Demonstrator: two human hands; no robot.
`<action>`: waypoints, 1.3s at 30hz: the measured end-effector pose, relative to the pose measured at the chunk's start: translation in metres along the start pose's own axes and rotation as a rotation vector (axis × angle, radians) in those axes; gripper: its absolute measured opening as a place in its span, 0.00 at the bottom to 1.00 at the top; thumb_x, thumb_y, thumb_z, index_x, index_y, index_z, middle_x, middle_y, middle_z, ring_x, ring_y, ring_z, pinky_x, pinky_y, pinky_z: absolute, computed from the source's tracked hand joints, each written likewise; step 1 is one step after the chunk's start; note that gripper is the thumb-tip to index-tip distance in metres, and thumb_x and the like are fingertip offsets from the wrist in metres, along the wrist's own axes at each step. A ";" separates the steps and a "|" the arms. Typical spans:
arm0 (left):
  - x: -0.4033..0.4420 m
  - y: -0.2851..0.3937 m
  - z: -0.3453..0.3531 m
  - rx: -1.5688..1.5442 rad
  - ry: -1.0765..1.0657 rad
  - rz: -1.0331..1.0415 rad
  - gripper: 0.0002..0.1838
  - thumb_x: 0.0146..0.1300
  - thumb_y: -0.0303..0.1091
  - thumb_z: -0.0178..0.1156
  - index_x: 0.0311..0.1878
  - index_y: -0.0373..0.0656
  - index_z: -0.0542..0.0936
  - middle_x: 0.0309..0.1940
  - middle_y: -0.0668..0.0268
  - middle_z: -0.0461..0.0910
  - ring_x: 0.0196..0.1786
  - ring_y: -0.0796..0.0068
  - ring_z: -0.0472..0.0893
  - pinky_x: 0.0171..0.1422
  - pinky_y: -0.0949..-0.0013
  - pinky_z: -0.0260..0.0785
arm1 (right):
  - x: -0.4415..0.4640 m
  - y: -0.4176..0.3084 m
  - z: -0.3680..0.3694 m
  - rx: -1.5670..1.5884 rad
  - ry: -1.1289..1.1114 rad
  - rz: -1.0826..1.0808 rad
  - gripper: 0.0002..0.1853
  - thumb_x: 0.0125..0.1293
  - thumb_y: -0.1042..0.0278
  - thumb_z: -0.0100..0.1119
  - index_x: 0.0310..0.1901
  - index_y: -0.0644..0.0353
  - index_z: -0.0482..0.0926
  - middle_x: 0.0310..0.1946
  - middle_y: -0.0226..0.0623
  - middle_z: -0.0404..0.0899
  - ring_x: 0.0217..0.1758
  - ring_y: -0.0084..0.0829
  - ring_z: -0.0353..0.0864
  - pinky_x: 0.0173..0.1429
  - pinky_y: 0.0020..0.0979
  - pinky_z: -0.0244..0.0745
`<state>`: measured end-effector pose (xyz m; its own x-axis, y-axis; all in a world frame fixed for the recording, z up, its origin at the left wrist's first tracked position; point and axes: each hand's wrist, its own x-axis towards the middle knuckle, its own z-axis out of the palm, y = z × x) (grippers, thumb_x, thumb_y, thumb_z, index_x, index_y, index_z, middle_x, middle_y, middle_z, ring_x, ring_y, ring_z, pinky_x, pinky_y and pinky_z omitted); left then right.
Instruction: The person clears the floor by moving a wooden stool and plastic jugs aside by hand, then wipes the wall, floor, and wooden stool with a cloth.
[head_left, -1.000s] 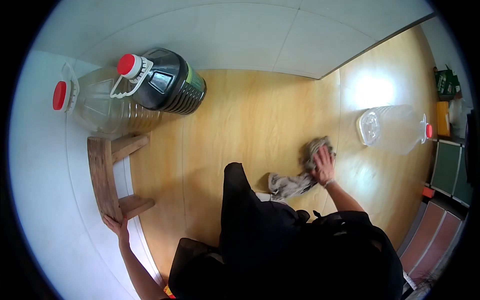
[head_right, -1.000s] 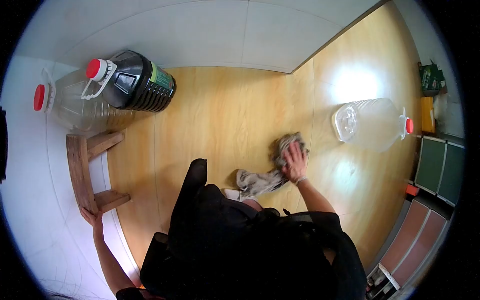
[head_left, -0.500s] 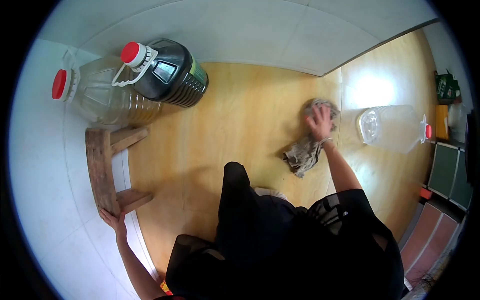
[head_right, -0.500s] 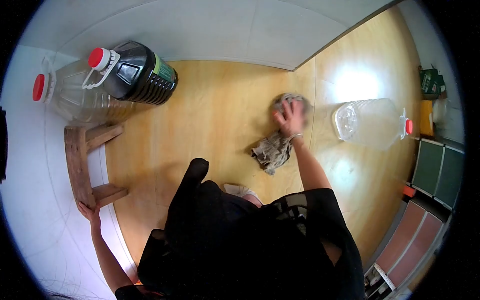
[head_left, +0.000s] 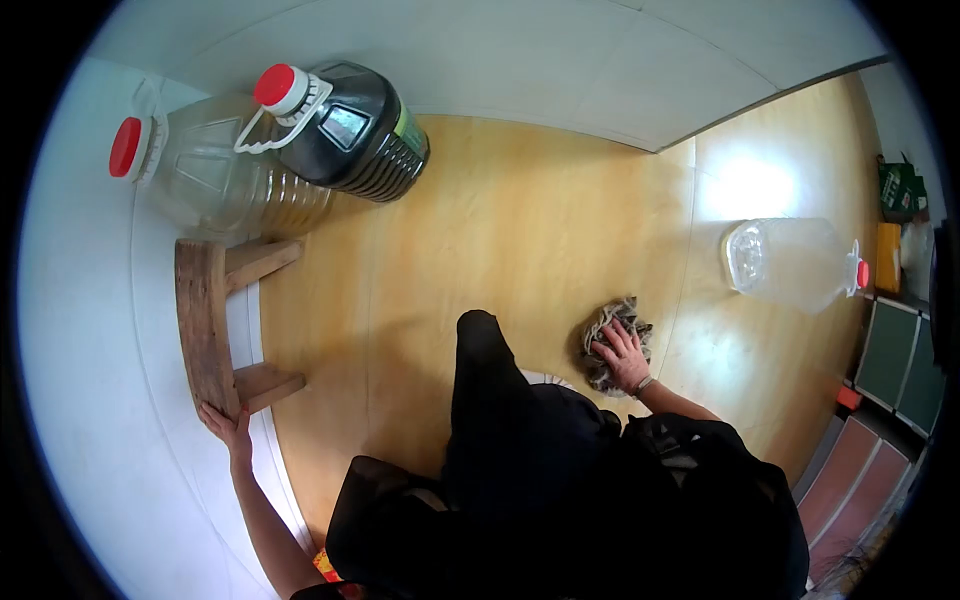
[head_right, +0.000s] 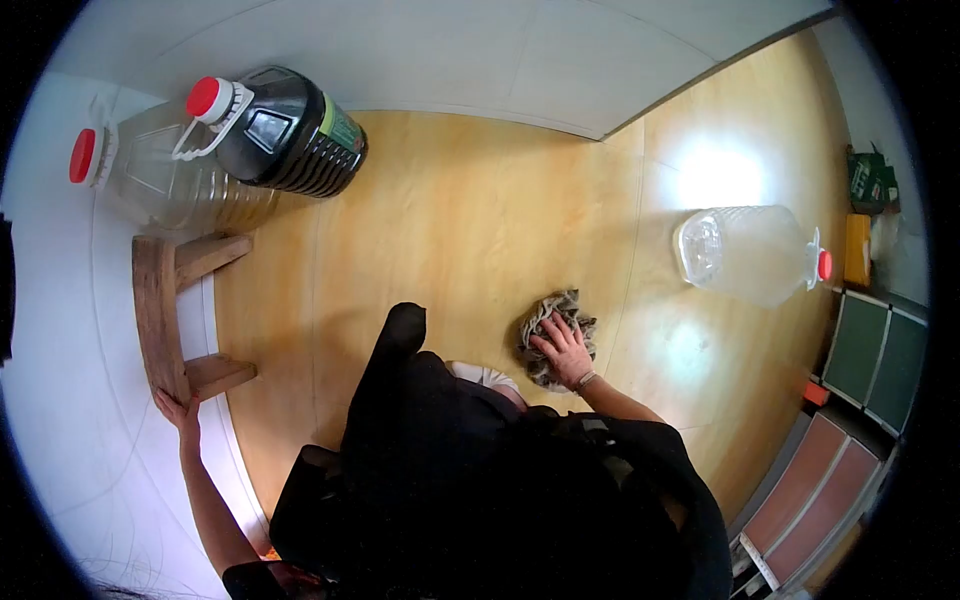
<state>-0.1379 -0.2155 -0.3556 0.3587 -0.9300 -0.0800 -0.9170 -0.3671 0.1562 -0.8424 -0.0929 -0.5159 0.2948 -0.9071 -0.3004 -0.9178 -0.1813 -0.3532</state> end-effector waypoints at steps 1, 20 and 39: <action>0.000 0.001 -0.001 0.006 0.002 -0.013 0.47 0.54 0.32 0.59 0.67 0.40 0.36 0.66 0.50 0.31 0.68 0.51 0.34 0.70 0.54 0.33 | 0.006 0.003 0.001 0.032 0.053 0.008 0.36 0.38 0.69 0.62 0.56 0.42 0.64 0.63 0.39 0.53 0.69 0.44 0.45 0.63 0.56 0.47; -0.017 0.052 -0.007 0.024 0.106 -0.089 0.55 0.45 0.50 0.66 0.67 0.39 0.40 0.67 0.48 0.36 0.69 0.48 0.36 0.68 0.50 0.32 | 0.222 -0.079 0.041 0.149 0.130 -0.514 0.35 0.43 0.58 0.61 0.58 0.42 0.65 0.64 0.33 0.54 0.69 0.39 0.46 0.66 0.51 0.42; -0.246 0.052 0.068 -0.085 0.026 -0.400 0.41 0.53 0.33 0.60 0.66 0.41 0.48 0.65 0.51 0.47 0.65 0.51 0.51 0.65 0.55 0.45 | 0.200 -0.131 -0.039 -0.172 -0.363 -0.606 0.35 0.42 0.67 0.61 0.58 0.46 0.64 0.62 0.34 0.55 0.68 0.39 0.49 0.64 0.51 0.49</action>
<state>-0.2857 -0.0046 -0.3948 0.6893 -0.7134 -0.1261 -0.6872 -0.6989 0.1983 -0.6736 -0.2655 -0.4957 0.8071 -0.4506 -0.3815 -0.5852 -0.6966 -0.4151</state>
